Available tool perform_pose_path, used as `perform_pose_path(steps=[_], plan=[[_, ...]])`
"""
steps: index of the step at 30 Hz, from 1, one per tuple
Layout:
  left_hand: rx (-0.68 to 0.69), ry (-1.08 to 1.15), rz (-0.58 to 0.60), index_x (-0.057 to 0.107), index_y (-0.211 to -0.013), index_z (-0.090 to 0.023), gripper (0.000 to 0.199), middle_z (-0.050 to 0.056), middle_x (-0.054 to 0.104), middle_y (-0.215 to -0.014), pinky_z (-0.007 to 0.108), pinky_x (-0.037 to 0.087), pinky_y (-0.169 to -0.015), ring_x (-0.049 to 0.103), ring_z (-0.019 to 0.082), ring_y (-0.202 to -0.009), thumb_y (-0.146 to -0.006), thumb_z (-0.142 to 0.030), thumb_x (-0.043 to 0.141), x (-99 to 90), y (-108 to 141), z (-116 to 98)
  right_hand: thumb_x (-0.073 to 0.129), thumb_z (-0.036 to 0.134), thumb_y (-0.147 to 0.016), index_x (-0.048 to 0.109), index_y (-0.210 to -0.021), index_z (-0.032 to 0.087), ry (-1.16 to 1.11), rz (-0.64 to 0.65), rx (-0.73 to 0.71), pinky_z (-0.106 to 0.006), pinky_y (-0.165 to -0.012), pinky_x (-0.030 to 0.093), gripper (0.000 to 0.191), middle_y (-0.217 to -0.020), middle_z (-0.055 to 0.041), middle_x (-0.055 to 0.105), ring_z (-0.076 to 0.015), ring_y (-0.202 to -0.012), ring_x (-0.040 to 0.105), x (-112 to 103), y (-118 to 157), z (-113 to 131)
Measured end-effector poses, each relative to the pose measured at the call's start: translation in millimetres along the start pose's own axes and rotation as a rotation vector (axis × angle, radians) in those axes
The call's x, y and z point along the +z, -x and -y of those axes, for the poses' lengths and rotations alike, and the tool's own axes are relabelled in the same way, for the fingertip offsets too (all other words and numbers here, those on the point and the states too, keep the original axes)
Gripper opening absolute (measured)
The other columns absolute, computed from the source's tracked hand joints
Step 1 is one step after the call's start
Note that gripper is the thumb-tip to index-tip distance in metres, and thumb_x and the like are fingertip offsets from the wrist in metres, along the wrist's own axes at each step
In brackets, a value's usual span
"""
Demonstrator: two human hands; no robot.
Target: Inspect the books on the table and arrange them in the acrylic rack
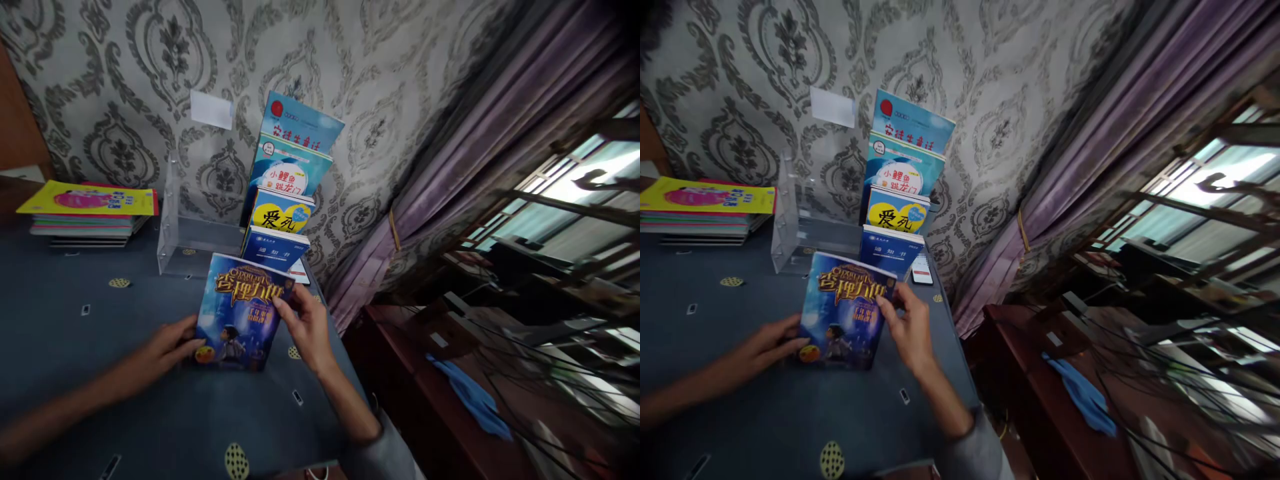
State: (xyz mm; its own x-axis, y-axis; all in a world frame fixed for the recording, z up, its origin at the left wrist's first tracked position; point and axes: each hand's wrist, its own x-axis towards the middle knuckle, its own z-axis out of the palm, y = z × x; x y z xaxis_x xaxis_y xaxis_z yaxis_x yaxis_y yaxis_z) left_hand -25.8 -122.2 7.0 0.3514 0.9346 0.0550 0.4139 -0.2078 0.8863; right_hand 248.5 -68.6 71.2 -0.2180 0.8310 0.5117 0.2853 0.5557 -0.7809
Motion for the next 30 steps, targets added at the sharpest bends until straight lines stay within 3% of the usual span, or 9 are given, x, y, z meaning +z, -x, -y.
perform_pose_path(steps=[3, 5, 7, 10, 13, 17, 20, 25, 30], plan=[[-0.208, 0.096, 0.069, 0.048, -0.128, -0.024, 0.057, 0.000, 0.070, -0.080, 0.023, 0.046, -0.044, 0.066, 0.019, -0.062, -0.088, -0.065, 0.051, 1.3, 4.3, 9.0, 0.063, 0.041, -0.094, 0.067, -0.094, 0.019, 0.028, 0.055, 0.123, -0.025, -0.062, 0.049, 0.023, -0.076, 0.0000, 0.068, -0.0159, -0.068, 0.063, 15.5, -17.9, -28.1], [-0.337, 0.068, 0.122, 0.046, -0.120, -0.023, 0.057, -0.003, 0.066, -0.069, 0.022, 0.038, -0.037, 0.060, 0.017, -0.050, -0.086, -0.069, 0.050, -0.2, 6.9, 21.3, 0.069, 0.036, -0.090, 0.068, -0.085, 0.019, 0.207, 0.145, 0.232, -0.024, -0.059, 0.046, 0.018, -0.069, 0.0013, 0.065, -0.0157, -0.064, 0.061, 28.7, -18.7, -47.2], [-0.379, -0.039, 0.100, 0.046, -0.112, -0.024, 0.051, -0.005, 0.061, -0.061, 0.023, 0.035, -0.035, 0.052, 0.015, -0.041, -0.085, -0.068, 0.049, -5.1, 8.0, 31.4, 0.073, 0.031, -0.087, 0.070, -0.090, 0.020, 0.382, 0.207, 0.288, -0.025, -0.065, 0.047, 0.012, -0.078, -0.0015, 0.069, -0.0172, -0.070, 0.064, 41.2, -12.4, -62.3], [-0.251, -0.305, 0.001, 0.050, -0.099, -0.025, 0.037, -0.003, 0.063, -0.065, 0.026, 0.041, -0.044, 0.056, 0.016, -0.046, -0.090, -0.060, 0.045, -15.0, 4.5, 31.2, 0.074, 0.025, -0.087, 0.071, -0.111, 0.020, 0.489, 0.225, 0.296, -0.027, -0.073, 0.049, 0.025, -0.097, -0.0059, 0.073, -0.0189, -0.081, 0.068, 51.8, -0.2, -73.3], [-0.090, -0.636, -0.030, 0.056, -0.100, -0.026, 0.027, 0.002, 0.069, -0.076, 0.032, 0.049, -0.061, 0.068, 0.022, -0.067, -0.097, -0.048, 0.041, -17.0, -8.7, 12.5, 0.073, 0.024, -0.087, 0.068, -0.119, 0.020, 0.453, 0.229, 0.305, -0.027, -0.075, 0.050, 0.032, -0.097, -0.0050, 0.074, -0.0186, -0.080, 0.068, 52.4, 5.7, -75.9], [0.248, -0.836, -0.033, 0.061, -0.110, -0.023, 0.027, 0.008, 0.073, -0.107, 0.041, 0.054, -0.090, 0.067, 0.026, -0.105, -0.102, -0.035, 0.038, 2.8, -44.5, -7.9, 0.070, 0.022, -0.087, 0.065, -0.121, 0.022, 0.364, 0.202, 0.306, -0.027, -0.075, 0.052, 0.034, -0.092, -0.0018, 0.073, -0.0177, -0.079, 0.068, 50.5, 7.4, -79.8], [0.425, -0.878, 0.023, 0.059, -0.123, -0.020, 0.029, 0.011, 0.069, -0.127, 0.044, 0.048, -0.106, 0.060, 0.026, -0.124, -0.103, -0.027, 0.040, 23.4, -76.3, -3.7, 0.068, 0.021, -0.086, 0.059, -0.127, 0.023, 0.334, 0.188, 0.325, -0.028, -0.075, 0.053, 0.042, -0.095, -0.0013, 0.073, -0.0178, -0.080, 0.069, 52.1, 8.9, -84.0], [0.431, -0.948, 0.071, 0.054, -0.133, -0.016, 0.034, 0.015, 0.059, -0.147, 0.044, 0.041, -0.112, 0.050, 0.026, -0.141, -0.102, -0.021, 0.041, 39.2, -106.5, 11.7, 0.066, 0.018, -0.086, 0.054, -0.132, 0.024, 0.339, 0.195, 0.316, -0.027, -0.076, 0.053, 0.048, -0.097, -0.0007, 0.073, -0.0176, -0.081, 0.070, 54.3, 11.0, -86.7], [0.340, -0.970, -0.005, 0.055, -0.133, -0.016, 0.037, 0.015, 0.062, -0.145, 0.044, 0.044, -0.109, 0.054, 0.025, -0.138, -0.105, -0.028, 0.035, 29.0, -105.8, 17.8, 0.067, 0.020, -0.087, 0.058, -0.130, 0.024, 0.386, 0.212, 0.305, -0.028, -0.080, 0.053, 0.044, -0.099, -0.0020, 0.073, -0.0182, -0.085, 0.069, 52.5, 10.8, -82.5]])
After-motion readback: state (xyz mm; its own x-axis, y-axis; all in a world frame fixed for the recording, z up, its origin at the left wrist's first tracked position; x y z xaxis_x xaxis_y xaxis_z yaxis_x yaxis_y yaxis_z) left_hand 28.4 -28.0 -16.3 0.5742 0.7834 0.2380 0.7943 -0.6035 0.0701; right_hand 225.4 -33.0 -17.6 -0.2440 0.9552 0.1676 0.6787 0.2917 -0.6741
